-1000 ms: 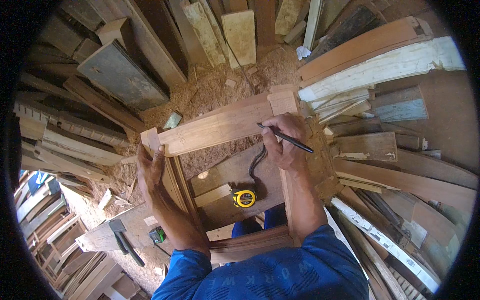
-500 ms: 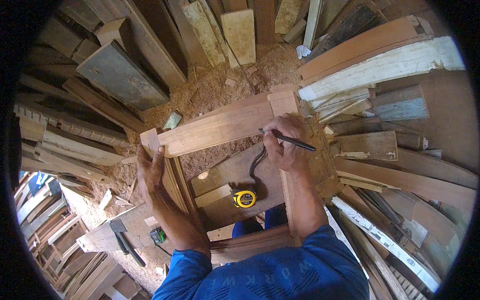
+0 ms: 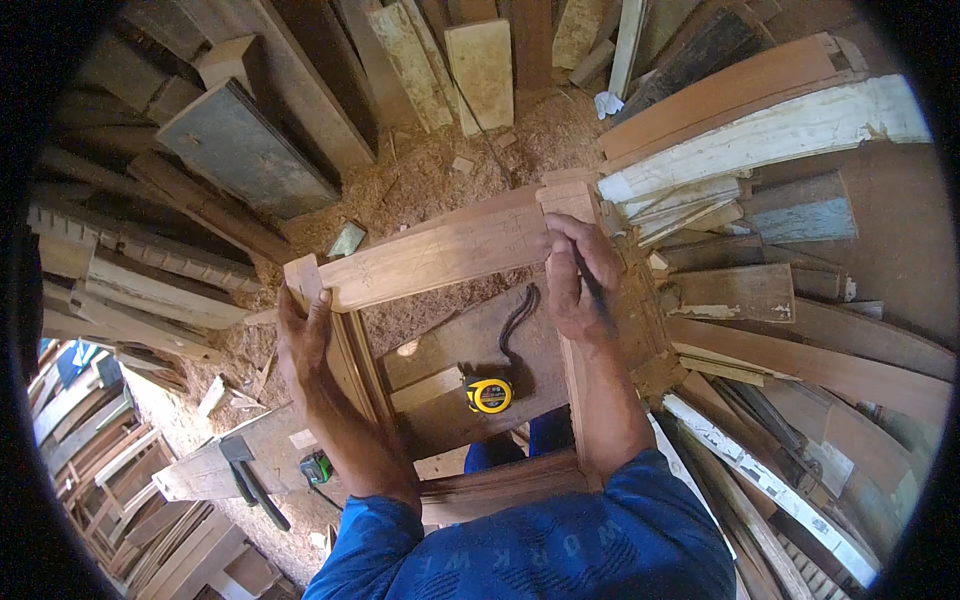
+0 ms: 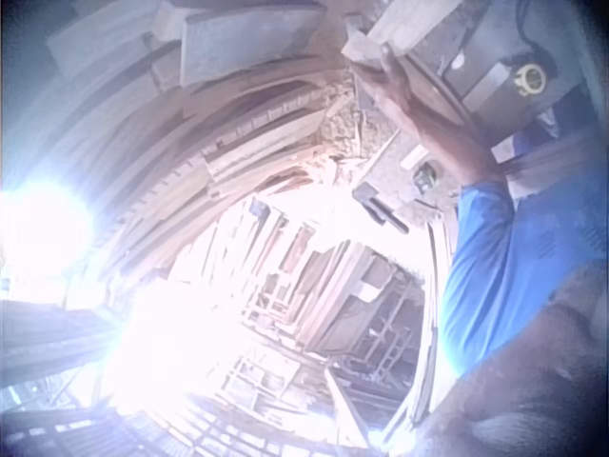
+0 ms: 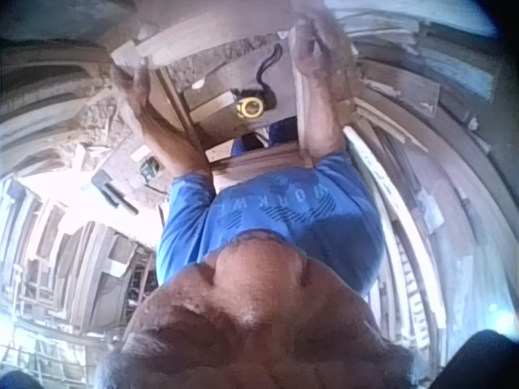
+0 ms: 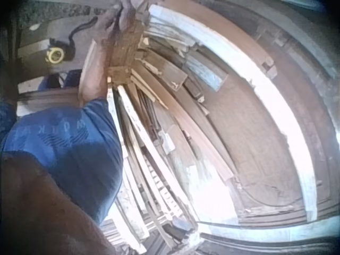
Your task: The person uses a measuring tape and a pencil to mark a square wooden frame on a workbench.
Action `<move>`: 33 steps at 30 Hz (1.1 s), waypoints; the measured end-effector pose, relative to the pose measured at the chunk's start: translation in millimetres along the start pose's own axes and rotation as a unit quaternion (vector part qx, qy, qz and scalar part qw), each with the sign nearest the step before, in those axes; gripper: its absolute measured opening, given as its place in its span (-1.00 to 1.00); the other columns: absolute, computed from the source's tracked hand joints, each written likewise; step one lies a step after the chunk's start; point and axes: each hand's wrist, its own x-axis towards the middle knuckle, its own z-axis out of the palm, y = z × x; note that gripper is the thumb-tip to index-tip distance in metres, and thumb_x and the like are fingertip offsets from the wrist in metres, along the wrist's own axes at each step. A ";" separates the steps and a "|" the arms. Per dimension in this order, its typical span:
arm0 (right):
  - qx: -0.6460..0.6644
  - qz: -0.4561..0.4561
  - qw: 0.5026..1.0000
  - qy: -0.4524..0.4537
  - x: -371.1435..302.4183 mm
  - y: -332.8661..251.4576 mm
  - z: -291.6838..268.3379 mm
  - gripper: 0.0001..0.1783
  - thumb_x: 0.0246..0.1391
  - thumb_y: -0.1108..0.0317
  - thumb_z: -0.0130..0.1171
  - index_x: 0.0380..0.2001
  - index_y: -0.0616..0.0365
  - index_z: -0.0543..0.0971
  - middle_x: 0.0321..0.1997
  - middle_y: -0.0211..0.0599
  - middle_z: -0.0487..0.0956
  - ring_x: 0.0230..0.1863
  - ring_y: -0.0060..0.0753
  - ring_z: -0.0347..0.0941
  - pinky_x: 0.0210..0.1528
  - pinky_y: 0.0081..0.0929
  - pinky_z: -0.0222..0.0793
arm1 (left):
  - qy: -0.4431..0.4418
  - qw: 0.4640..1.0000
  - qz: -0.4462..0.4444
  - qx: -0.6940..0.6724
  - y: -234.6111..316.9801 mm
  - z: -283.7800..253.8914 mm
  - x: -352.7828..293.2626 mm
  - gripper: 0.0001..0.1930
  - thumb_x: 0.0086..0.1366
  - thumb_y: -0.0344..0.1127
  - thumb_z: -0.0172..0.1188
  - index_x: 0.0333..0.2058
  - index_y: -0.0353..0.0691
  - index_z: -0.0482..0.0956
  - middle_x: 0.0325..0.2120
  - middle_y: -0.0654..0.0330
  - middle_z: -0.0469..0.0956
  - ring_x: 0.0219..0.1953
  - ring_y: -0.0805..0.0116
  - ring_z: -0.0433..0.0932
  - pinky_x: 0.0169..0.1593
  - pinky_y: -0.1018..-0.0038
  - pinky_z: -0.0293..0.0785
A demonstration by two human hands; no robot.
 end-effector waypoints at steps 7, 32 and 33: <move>-0.246 -0.089 0.877 -0.402 -78.0 -46.1 -27.0 -0.37 0.16 0.14 0.34 0.25 0.08 0.44 0.00 -0.03 0.57 0.12 -0.06 0.44 0.14 0.00 0.40 | -0.056 0.997 0.044 -0.037 -11.6 -0.8 12.1 -0.10 0.28 0.05 0.39 0.37 -0.45 0.24 0.22 -0.33 0.44 0.30 -0.14 0.43 0.34 0.19 0.32; 0.034 0.115 0.907 -0.404 -121.1 -59.9 -13.5 -0.20 0.20 -0.04 0.27 0.27 0.34 0.30 0.08 0.10 0.53 0.10 0.02 0.51 0.20 -0.17 0.40 | -0.339 0.913 0.009 -0.226 21.9 54.0 -147.1 -0.64 0.37 -0.42 0.34 0.11 -0.34 0.55 -0.18 0.10 0.66 -0.19 0.43 0.59 -0.08 0.48 0.57; 0.023 0.122 0.898 -0.421 -115.3 -68.0 -13.9 -0.19 0.19 -0.06 0.29 0.26 0.33 0.31 0.06 0.09 0.54 0.11 0.04 0.51 0.21 -0.18 0.40 | -0.358 0.903 -0.009 -0.239 24.8 51.4 -146.3 -0.64 0.38 -0.47 0.31 0.12 -0.33 0.53 -0.15 0.13 0.66 -0.12 0.42 0.59 -0.01 0.49 0.55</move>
